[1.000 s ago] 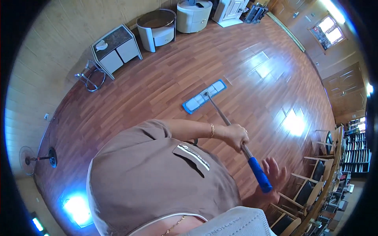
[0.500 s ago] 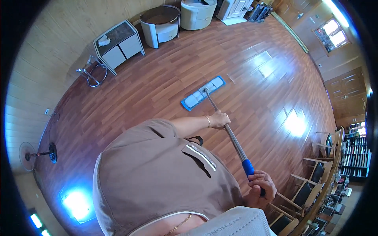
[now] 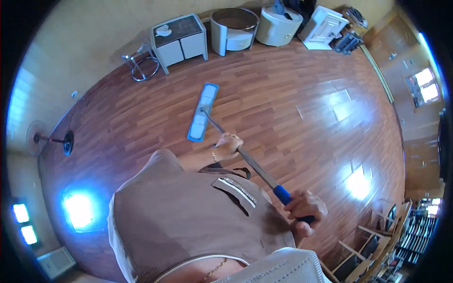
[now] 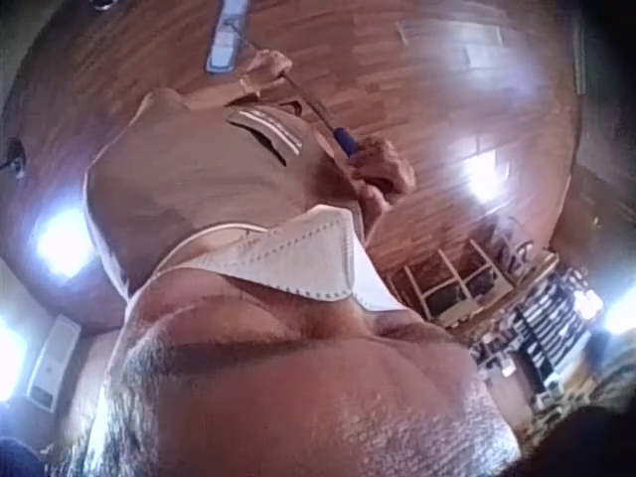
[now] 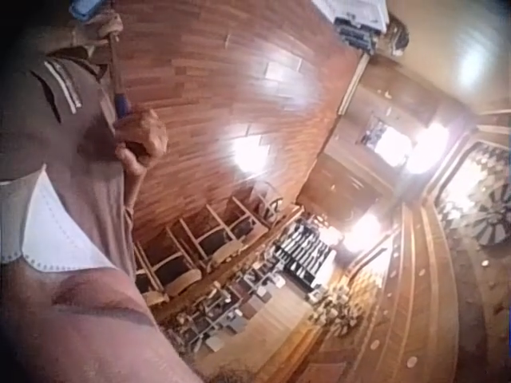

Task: Mop the wooden floor in an office or showroom space.

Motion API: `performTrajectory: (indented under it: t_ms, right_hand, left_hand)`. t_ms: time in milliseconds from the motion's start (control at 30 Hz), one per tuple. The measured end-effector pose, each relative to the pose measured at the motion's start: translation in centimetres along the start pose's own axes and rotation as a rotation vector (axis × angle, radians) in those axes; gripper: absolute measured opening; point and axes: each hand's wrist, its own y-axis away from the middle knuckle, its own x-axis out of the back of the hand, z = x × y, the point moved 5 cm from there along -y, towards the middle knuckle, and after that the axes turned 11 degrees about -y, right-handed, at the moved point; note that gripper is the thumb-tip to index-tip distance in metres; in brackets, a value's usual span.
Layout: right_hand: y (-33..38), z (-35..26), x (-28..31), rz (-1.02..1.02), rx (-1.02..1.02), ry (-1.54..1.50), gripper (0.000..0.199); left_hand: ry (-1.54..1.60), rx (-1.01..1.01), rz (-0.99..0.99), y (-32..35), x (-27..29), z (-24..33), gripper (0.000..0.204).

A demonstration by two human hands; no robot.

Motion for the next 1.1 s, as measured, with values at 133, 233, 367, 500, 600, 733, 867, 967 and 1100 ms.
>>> performTrajectory:
  t_ms: [133, 233, 367, 500, 600, 733, 867, 967, 1100]
  right_hand:
    - [-1.5, 5.6, -2.0, -0.204, -0.169, -0.1, 0.021]
    - [-2.2, 9.9, -4.6, -0.365, -0.351, -0.292, 0.022]
    - [-2.0, 13.9, -6.8, -0.372, -0.636, -0.38, 0.018]
    - [-2.4, 16.9, -8.5, -0.43, -0.703, -0.456, 0.008]
    - [-4.7, 16.8, -8.1, -0.45, -0.617, -0.46, 0.009]
    - [-8.6, 15.9, -5.9, -0.42, -0.488, -0.479, 0.016]
    - [-12.2, 12.6, -4.2, -0.318, -0.364, -0.337, 0.022]
    - [-13.7, 10.2, -3.1, -0.229, -0.299, -0.247, 0.029]
    - [-14.0, 9.7, -2.2, -0.12, -0.254, -0.154, 0.029]
  left_hand:
    - [-0.062, 0.316, 0.125, 6.8, 2.2, -5.2, 0.031]
    - [-0.059, 0.535, 0.2, 11.7, 1.9, -9.3, 0.031]
    - [-0.213, 0.784, 0.25, 14.9, 2.9, -12.0, 0.021]
    - [-0.192, 0.925, 0.227, 17.5, 2.0, -15.4, 0.022]
    - [-0.187, 0.927, 0.247, 15.8, 2.0, -16.3, 0.021]
    - [-0.148, 0.789, 0.321, 10.1, 3.2, -15.3, 0.021]
    - [-0.004, 0.558, 0.297, 3.4, 2.7, -14.9, 0.021]
    - [0.121, 0.425, 0.25, -2.5, 3.1, -13.1, 0.021]
    - [0.212, 0.254, 0.237, -9.5, 1.0, -12.4, 0.023]
